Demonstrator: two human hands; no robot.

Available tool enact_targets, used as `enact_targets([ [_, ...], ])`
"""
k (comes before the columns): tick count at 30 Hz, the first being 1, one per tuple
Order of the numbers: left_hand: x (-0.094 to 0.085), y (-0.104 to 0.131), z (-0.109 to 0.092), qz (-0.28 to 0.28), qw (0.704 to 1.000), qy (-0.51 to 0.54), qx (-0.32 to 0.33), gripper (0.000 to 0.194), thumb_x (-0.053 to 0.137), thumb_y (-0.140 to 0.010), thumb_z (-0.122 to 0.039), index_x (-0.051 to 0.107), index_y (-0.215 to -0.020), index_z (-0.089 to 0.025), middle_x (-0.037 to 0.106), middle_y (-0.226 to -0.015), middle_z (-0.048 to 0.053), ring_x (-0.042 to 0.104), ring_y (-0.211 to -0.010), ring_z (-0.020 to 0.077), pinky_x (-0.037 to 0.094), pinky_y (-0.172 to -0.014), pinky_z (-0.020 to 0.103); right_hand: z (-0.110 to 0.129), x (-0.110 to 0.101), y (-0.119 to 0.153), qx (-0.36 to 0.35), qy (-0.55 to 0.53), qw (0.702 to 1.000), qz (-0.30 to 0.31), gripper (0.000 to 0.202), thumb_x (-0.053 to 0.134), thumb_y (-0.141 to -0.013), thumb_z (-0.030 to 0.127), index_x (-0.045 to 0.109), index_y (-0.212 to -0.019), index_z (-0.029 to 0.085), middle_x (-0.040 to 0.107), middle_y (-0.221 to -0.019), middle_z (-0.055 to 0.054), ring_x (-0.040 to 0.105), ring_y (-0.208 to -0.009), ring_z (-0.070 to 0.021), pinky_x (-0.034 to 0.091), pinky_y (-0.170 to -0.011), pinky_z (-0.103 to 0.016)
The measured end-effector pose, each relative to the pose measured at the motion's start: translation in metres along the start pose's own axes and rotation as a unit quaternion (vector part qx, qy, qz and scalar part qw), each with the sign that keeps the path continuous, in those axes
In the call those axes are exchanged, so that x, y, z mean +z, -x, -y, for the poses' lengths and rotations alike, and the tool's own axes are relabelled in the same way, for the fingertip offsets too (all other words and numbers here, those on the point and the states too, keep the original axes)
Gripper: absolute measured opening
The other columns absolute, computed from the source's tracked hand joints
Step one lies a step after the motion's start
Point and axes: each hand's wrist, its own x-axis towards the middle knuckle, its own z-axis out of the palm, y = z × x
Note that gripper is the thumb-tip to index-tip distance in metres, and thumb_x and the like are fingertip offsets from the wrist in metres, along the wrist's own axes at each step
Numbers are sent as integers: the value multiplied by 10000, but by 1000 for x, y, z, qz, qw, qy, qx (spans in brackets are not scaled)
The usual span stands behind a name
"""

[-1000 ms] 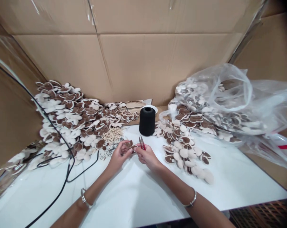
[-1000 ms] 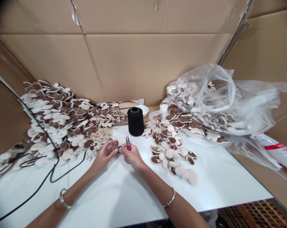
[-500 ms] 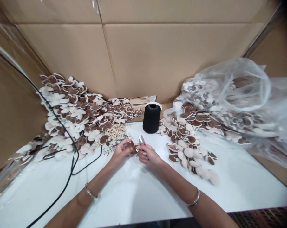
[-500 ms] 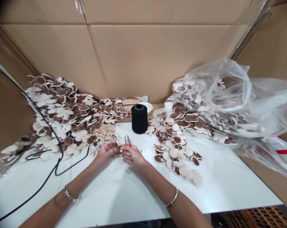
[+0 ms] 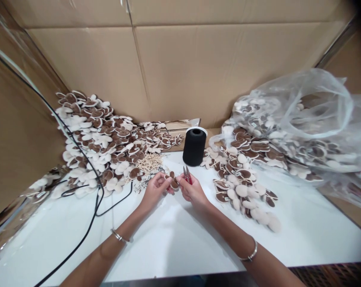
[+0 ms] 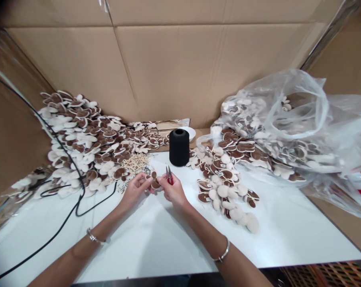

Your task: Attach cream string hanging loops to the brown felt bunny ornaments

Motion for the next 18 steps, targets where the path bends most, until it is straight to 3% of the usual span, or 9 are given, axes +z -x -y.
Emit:
enact_targets([
  [3, -1, 1, 1, -13, 1000, -13, 12, 267, 660, -831, -391, 495, -801, -184, 625, -556, -29, 603, -519, 117, 437, -537, 210, -5, 2, 1, -74, 103, 992, -1, 416, 784, -638, 441, 524, -845, 190, 499, -630, 71, 375, -464, -58, 302, -445, -200],
  [5, -2, 1, 3, -11, 1000, -8, 8, 254, 647, -840, -394, 523, -804, -176, 618, -559, -27, 593, -511, 111, 445, -540, 212, -8, 3, 2, -110, 165, 980, -13, 403, 801, -618, 402, 542, -836, 184, 518, -666, 57, 401, -530, -76, 336, -508, -210],
  [9, -2, 2, 6, 1, 1000, 27, -13, 254, 637, -849, -396, 553, -796, -162, 623, -582, -8, 578, -506, 101, 438, -519, 204, -9, 3, 4, -152, 230, 961, -36, 264, 697, -731, 401, 589, -803, 171, 535, -685, 26, 420, -579, -102, 348, -551, -228],
  [13, 0, 0, 8, -14, 995, 90, -35, 259, 680, -822, -370, 546, -757, -159, 552, -593, -42, 505, -477, 53, 382, -456, 159, -4, -1, 4, -167, 224, 960, -27, 229, 649, -775, 391, 625, -808, 166, 465, -605, 40, 397, -565, -107, 330, -539, -231],
  [18, 1, -1, 4, 27, 976, 198, -86, 273, 745, -759, -356, 555, -820, -170, 606, -734, 1, 615, -633, 121, 463, -473, 193, 0, -2, 3, -138, 141, 980, 3, 276, 678, -751, 416, 619, -821, 155, 496, -598, 37, 387, -526, -93, 309, -501, -226],
])
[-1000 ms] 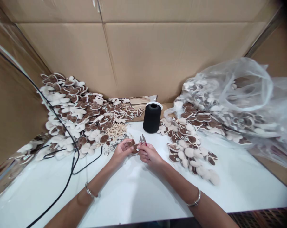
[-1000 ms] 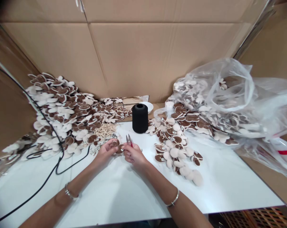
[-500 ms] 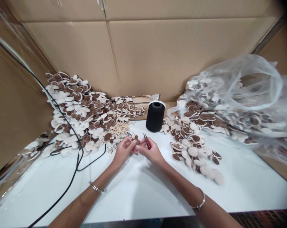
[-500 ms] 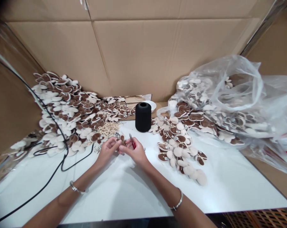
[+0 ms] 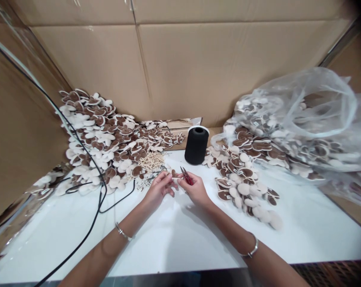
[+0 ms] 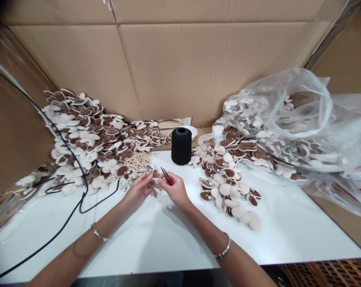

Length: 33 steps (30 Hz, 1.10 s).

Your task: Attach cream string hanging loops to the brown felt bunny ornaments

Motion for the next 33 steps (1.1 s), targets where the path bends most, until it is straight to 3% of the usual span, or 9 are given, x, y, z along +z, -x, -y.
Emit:
enact_targets([
  [7, 1, 2, 0, -9, 998, 57, 13, 296, 782, -724, -324, 534, -769, -170, 543, -625, -52, 566, -524, 78, 489, -536, 199, 1, 1, 0, 29, -34, 999, 21, 311, 701, -735, 434, 607, -848, 160, 500, -538, 48, 388, -457, -82, 295, -449, -216],
  [12, -1, 2, -2, -27, 998, -14, 49, 276, 755, -748, -353, 556, -736, -162, 566, -654, -33, 582, -571, 100, 492, -595, 238, 5, -1, 1, 33, 0, 998, 50, 324, 695, -752, 459, 607, -876, 173, 486, -585, 46, 382, -485, -84, 294, -453, -214],
  [17, -5, 2, -8, -48, 987, -119, 97, 270, 710, -785, -391, 575, -724, -165, 583, -618, -20, 576, -586, 119, 450, -625, 248, 12, -10, 0, 38, -31, 998, 43, 356, 622, -808, 531, 591, -912, 191, 333, -549, 78, 246, -445, -72, 193, -419, -220],
  [20, -7, 3, -12, -52, 973, -186, 122, 251, 673, -821, -387, 590, -732, -167, 600, -610, -8, 576, -599, 133, 439, -643, 257, 18, -16, 1, 49, -52, 994, 86, 396, 516, -870, 568, 593, -856, 179, 259, -549, 79, 197, -441, -72, 149, -418, -225],
  [25, -7, 5, -15, -43, 956, -245, 153, 272, 659, -826, -410, 603, -716, -168, 580, -616, -9, 567, -604, 143, 432, -630, 260, 20, -18, 4, 68, 36, 986, 151, 454, 464, -897, 569, 616, -755, 166, 304, -530, 59, 264, -461, -84, 213, -450, -225],
  [33, -6, 6, -17, -35, 941, -286, 174, 280, 630, -851, -388, 610, -684, -163, 541, -674, 3, 547, -647, 147, 418, -662, 262, 18, -19, 3, 70, 98, 983, 141, 499, 458, -892, 582, 632, -693, 159, 298, -486, 58, 283, -452, -90, 233, -474, -228],
])
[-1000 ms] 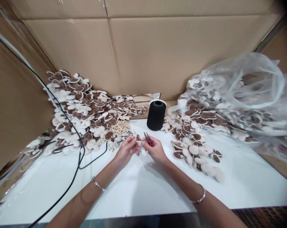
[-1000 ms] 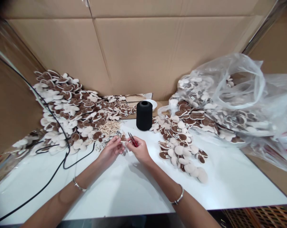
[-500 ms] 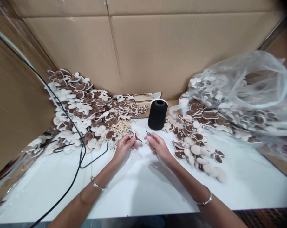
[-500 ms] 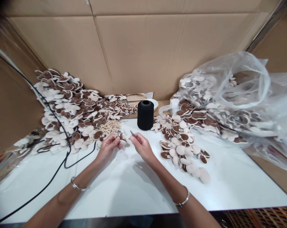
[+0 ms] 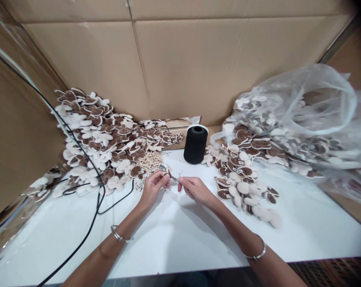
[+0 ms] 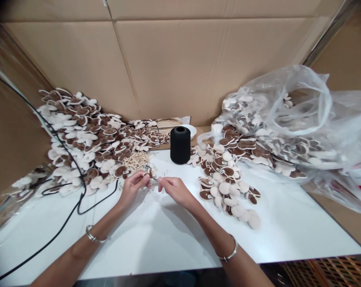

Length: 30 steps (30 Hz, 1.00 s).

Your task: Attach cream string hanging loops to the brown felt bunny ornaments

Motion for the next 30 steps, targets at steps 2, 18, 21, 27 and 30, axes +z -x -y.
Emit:
enact_targets([
  [2, -1, 0, 1, 4, 1000, -12, 9, 288, 624, -857, -379, 615, -666, -164, 538, -683, 10, 541, -671, 152, 412, -681, 264, 0, -1, 0, 0, 7, 1000, 1, 504, 453, -895, 577, 637, -683, 158, 296, -475, 58, 284, -448, -90, 229, -472, -228],
  [18, -2, 0, 3, 8, 999, -23, 23, 301, 627, -857, -374, 638, -631, -175, 534, -688, 25, 528, -717, 171, 403, -694, 276, 3, -4, 0, 22, 35, 999, -6, 512, 474, -882, 572, 654, -639, 159, 339, -475, 47, 324, -462, -94, 258, -484, -226],
  [21, -2, -1, 4, 7, 999, -22, 22, 297, 637, -848, -383, 645, -636, -176, 534, -693, 25, 525, -714, 170, 402, -690, 272, 3, -3, 0, 24, 16, 1000, -4, 518, 480, -873, 586, 654, -637, 159, 328, -463, 50, 312, -447, -92, 247, -472, -226],
  [27, -2, 0, 4, 7, 999, -34, 32, 272, 628, -858, -364, 645, -659, -180, 532, -701, 20, 521, -719, 167, 399, -696, 267, 0, -3, -3, 34, -26, 999, 18, 547, 476, -860, 624, 645, -638, 153, 301, -437, 60, 267, -413, -81, 213, -442, -225],
  [30, -2, -1, 4, 8, 998, -42, 39, 271, 609, -873, -349, 643, -662, -182, 531, -707, 19, 520, -724, 167, 397, -706, 270, 0, -4, -3, 35, -39, 998, 22, 547, 489, -848, 634, 645, -645, 150, 290, -441, 65, 243, -408, -75, 197, -436, -227],
])
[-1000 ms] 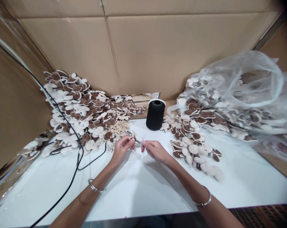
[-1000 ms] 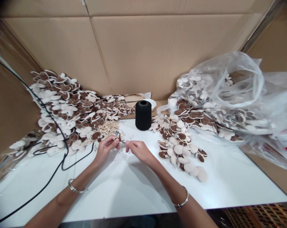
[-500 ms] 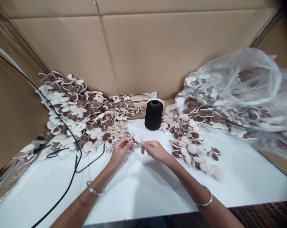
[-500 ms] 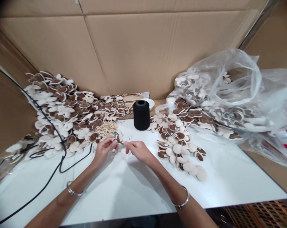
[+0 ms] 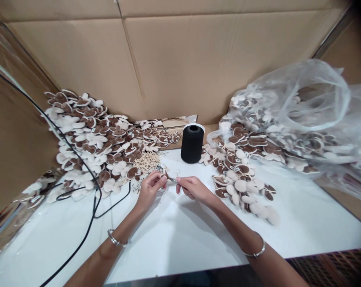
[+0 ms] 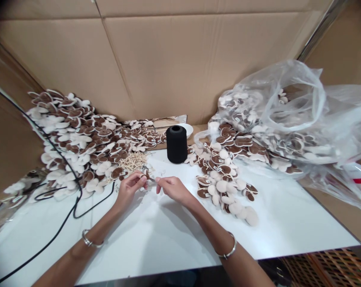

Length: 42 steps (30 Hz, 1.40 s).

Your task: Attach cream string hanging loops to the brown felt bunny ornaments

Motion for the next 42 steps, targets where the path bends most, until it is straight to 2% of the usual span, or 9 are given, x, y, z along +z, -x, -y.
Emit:
enact_targets([
  [11, 1, 1, -2, 14, 1000, -15, 9, 293, 588, -890, -337, 620, -646, -177, 516, -718, 21, 521, -740, 169, 388, -710, 272, 0, 0, 2, 2, 12, 1000, 0, 527, 477, -870, 606, 633, -644, 157, 272, -440, 69, 225, -406, -72, 191, -447, -234],
  [26, 1, 1, 8, 14, 1000, -4, -1, 244, 605, -881, -336, 632, -705, -169, 519, -747, 17, 528, -712, 157, 393, -682, 280, 6, -4, 4, 16, 69, 997, 6, 509, 439, -908, 547, 635, -670, 142, 296, -454, 62, 276, -442, -77, 234, -489, -230],
  [42, 2, 1, 6, 10, 1000, 12, 1, 249, 612, -875, -334, 617, -685, -173, 504, -730, 7, 517, -704, 151, 388, -679, 273, 3, -3, 3, 20, 48, 999, 15, 514, 452, -900, 560, 628, -662, 140, 284, -453, 65, 259, -437, -71, 218, -478, -231],
])
